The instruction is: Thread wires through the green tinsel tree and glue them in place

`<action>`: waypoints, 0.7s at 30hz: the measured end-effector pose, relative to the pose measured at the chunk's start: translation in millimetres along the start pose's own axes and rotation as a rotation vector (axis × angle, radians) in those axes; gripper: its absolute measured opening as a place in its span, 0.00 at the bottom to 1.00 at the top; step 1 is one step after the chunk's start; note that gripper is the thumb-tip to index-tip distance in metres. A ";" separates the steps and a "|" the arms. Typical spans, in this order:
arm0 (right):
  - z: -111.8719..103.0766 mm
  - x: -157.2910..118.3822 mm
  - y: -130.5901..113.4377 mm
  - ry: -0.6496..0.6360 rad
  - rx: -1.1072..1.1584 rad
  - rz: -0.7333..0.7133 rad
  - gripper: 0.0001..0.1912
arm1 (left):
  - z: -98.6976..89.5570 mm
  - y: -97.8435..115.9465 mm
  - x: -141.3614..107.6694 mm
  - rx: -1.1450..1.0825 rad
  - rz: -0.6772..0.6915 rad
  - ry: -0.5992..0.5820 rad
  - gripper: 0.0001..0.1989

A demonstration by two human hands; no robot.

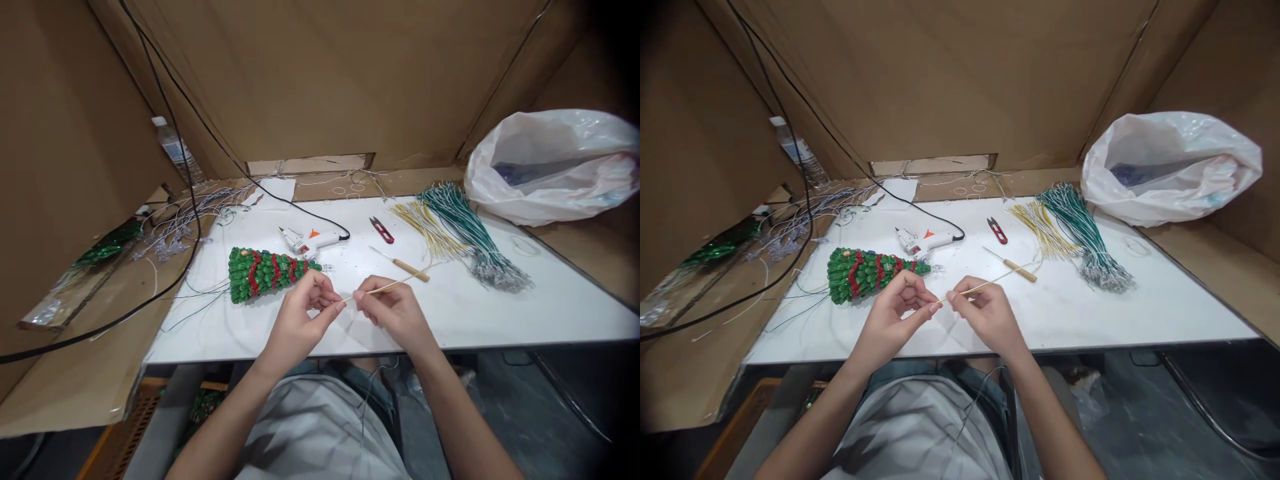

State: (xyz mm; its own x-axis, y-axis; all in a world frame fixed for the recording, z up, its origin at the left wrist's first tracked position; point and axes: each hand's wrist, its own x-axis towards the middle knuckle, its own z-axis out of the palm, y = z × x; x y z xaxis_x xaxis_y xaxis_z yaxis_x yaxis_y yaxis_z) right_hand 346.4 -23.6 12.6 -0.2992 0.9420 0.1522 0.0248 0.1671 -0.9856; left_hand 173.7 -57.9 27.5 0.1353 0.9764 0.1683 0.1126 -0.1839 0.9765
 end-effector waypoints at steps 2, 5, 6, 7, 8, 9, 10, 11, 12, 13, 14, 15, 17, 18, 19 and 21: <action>-5.0 -1.9 4.0 0.115 0.072 -0.019 0.12 | 0.4 -0.9 -0.5 -0.001 -0.006 0.018 0.09; -8.3 -3.9 6.3 0.141 0.115 0.006 0.11 | 1.4 -1.7 -0.4 0.007 -0.014 0.030 0.09; -8.0 -4.1 5.6 0.101 0.101 0.020 0.11 | 2.1 -1.6 -0.3 0.011 -0.020 0.032 0.09; -7.1 -4.1 4.4 0.054 0.079 0.029 0.11 | 2.7 -1.2 -0.2 0.016 -0.025 0.031 0.09; -5.9 -3.8 2.9 0.016 0.058 0.026 0.11 | 3.4 -0.8 -0.2 0.022 -0.029 0.032 0.09; -4.6 -3.3 1.4 -0.008 0.039 0.015 0.11 | 4.0 -0.3 -0.4 0.027 -0.031 0.034 0.09; -3.5 -2.7 0.1 -0.019 0.023 -0.001 0.11 | 4.4 0.2 -0.7 0.031 -0.033 0.037 0.08; -2.6 -1.9 -0.6 -0.021 0.011 -0.015 0.11 | 4.8 0.7 -1.1 0.035 -0.035 0.042 0.08; -2.0 -0.9 -0.8 -0.023 0.002 -0.026 0.11 | 5.0 1.1 -1.7 0.040 -0.036 0.049 0.08; -1.6 0.1 -0.3 -0.029 -0.004 -0.034 0.11 | 5.2 1.4 -2.3 0.045 -0.037 0.058 0.08; -1.3 1.2 0.6 -0.040 -0.007 -0.040 0.10 | 5.3 1.6 -3.0 0.052 -0.039 0.066 0.08; -1.1 2.4 1.8 -0.052 -0.007 -0.045 0.10 | 5.5 1.7 -3.7 0.060 -0.039 0.073 0.08; -0.2 4.8 4.5 -0.066 -0.001 -0.062 0.09 | 5.9 2.0 -5.1 0.082 -0.032 0.085 0.07; 0.3 5.9 5.6 -0.072 -0.002 -0.069 0.09 | 6.0 2.2 -5.8 0.097 -0.027 0.088 0.07; 0.4 6.9 6.3 -0.081 -0.006 -0.069 0.09 | 5.7 2.5 -6.6 0.116 -0.020 0.088 0.06; -1.3 8.4 6.2 -0.104 -0.021 -0.047 0.09 | 3.6 3.2 -8.7 0.168 -0.007 0.085 0.05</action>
State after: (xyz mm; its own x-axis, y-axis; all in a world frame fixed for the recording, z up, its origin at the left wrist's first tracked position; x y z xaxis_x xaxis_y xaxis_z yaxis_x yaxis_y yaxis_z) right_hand 345.3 -14.3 7.9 -0.3975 0.8981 0.1883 0.0285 0.2172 -0.9757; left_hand 176.4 -67.4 28.7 0.0507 0.9824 0.1795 0.2767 -0.1865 0.9427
